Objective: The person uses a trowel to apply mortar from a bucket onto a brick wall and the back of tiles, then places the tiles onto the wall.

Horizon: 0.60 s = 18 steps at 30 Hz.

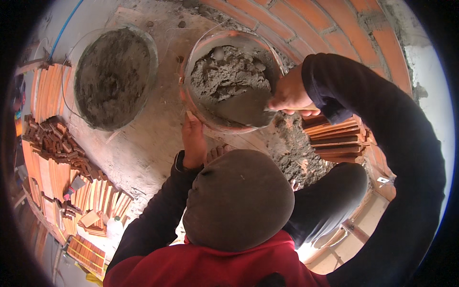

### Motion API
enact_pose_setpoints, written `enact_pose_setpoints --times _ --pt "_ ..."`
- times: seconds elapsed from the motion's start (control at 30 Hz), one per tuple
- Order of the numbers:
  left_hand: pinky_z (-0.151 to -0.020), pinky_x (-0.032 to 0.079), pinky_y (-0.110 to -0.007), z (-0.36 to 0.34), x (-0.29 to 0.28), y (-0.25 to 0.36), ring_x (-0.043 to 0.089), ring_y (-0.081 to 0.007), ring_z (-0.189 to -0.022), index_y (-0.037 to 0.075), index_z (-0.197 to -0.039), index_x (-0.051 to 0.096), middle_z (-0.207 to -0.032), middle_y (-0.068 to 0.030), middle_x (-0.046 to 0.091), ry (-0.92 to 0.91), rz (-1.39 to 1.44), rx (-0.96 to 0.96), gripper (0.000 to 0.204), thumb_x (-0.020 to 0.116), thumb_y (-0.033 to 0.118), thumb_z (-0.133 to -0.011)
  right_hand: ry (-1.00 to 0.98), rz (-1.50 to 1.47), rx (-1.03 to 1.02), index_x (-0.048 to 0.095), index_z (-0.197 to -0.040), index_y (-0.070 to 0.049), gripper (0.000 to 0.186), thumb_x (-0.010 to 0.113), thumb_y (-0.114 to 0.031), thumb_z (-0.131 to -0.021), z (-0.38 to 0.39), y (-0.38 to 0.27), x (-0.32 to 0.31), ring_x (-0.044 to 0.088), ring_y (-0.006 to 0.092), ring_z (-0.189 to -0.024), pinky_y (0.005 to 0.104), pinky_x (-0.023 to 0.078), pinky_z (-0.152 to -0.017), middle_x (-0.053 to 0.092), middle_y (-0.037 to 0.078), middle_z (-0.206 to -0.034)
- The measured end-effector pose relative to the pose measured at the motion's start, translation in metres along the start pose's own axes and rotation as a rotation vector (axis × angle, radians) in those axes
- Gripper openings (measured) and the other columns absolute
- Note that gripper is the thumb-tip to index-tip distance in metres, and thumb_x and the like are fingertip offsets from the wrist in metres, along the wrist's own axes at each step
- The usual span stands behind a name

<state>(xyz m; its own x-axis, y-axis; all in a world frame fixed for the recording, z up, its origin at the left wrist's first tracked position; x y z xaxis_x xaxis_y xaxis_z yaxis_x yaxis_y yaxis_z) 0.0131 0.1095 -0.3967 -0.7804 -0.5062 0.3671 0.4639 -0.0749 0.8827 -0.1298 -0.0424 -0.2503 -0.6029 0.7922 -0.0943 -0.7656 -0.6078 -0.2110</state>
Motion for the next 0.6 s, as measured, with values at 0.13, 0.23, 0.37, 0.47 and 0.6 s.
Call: enact_pose_setpoints --times 0.13,0.23,0.37,0.47,0.6 --pt "-0.097 0.040 -0.030 0.000 0.003 0.014 0.051 -0.0139 -0.110 0.001 -0.139 0.043 -0.124 -0.0069 0.057 0.029 0.064 0.100 0.049 0.040 0.038 -0.107 0.308 0.602 -0.142 0.060 -0.079 -0.002 0.050 0.046 -0.045 -0.101 0.041 -0.009 -0.043 0.059 0.0380 -0.061 0.0494 0.048 -0.067 0.058 0.015 -0.063" --pt "-0.091 0.041 -0.027 0.000 0.007 0.029 0.049 -0.0109 -0.101 -0.001 -0.132 0.043 -0.117 -0.0062 0.053 0.044 0.016 0.135 0.033 0.038 0.021 -0.108 0.596 0.599 0.089 0.061 -0.083 -0.004 0.033 0.061 -0.036 -0.093 0.093 -0.026 -0.072 0.063 0.0394 -0.067 0.0497 0.048 -0.066 0.060 0.016 -0.063" --pt "-0.091 0.041 -0.027 -0.002 -0.002 0.025 0.048 -0.0103 -0.100 -0.002 -0.129 0.044 -0.118 -0.0062 0.050 0.050 -0.029 0.165 0.032 0.040 0.022 -0.108 0.799 0.591 0.205 0.065 -0.090 -0.008 0.018 0.070 -0.024 -0.084 0.113 -0.017 -0.069 0.066 0.0355 -0.072 0.0478 0.050 -0.068 0.065 0.014 -0.070" --pt "-0.093 0.040 -0.027 -0.002 -0.003 0.027 0.048 -0.0112 -0.103 -0.001 -0.129 0.045 -0.119 -0.0061 0.051 0.022 -0.063 0.165 0.034 0.042 0.024 -0.107 0.894 0.689 0.249 0.066 -0.098 -0.014 0.016 0.066 -0.014 -0.082 0.113 0.004 -0.055 0.067 0.0324 -0.074 0.0467 0.051 -0.069 0.068 0.009 -0.077" --pt "-0.097 0.039 -0.029 -0.003 -0.003 0.025 0.049 -0.0126 -0.108 0.001 -0.132 0.046 -0.119 -0.0054 0.056 0.004 -0.090 0.187 0.038 0.043 0.029 -0.107 0.913 0.791 0.368 0.065 -0.102 -0.017 0.021 0.061 -0.009 -0.083 0.107 0.016 -0.046 0.068 0.0308 -0.077 0.0455 0.051 -0.068 0.067 0.006 -0.081"
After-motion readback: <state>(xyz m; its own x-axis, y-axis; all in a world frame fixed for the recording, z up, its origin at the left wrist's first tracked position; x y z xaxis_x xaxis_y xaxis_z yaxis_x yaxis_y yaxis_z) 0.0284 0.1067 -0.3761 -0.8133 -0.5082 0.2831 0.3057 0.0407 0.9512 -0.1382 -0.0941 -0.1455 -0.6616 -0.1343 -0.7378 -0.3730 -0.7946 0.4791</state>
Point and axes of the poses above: each hand's wrist, its own z-axis away from the middle knuckle, its own x-axis out of the palm, y = z × x, the point moved 10 cm from there along -z, towards the middle knuckle
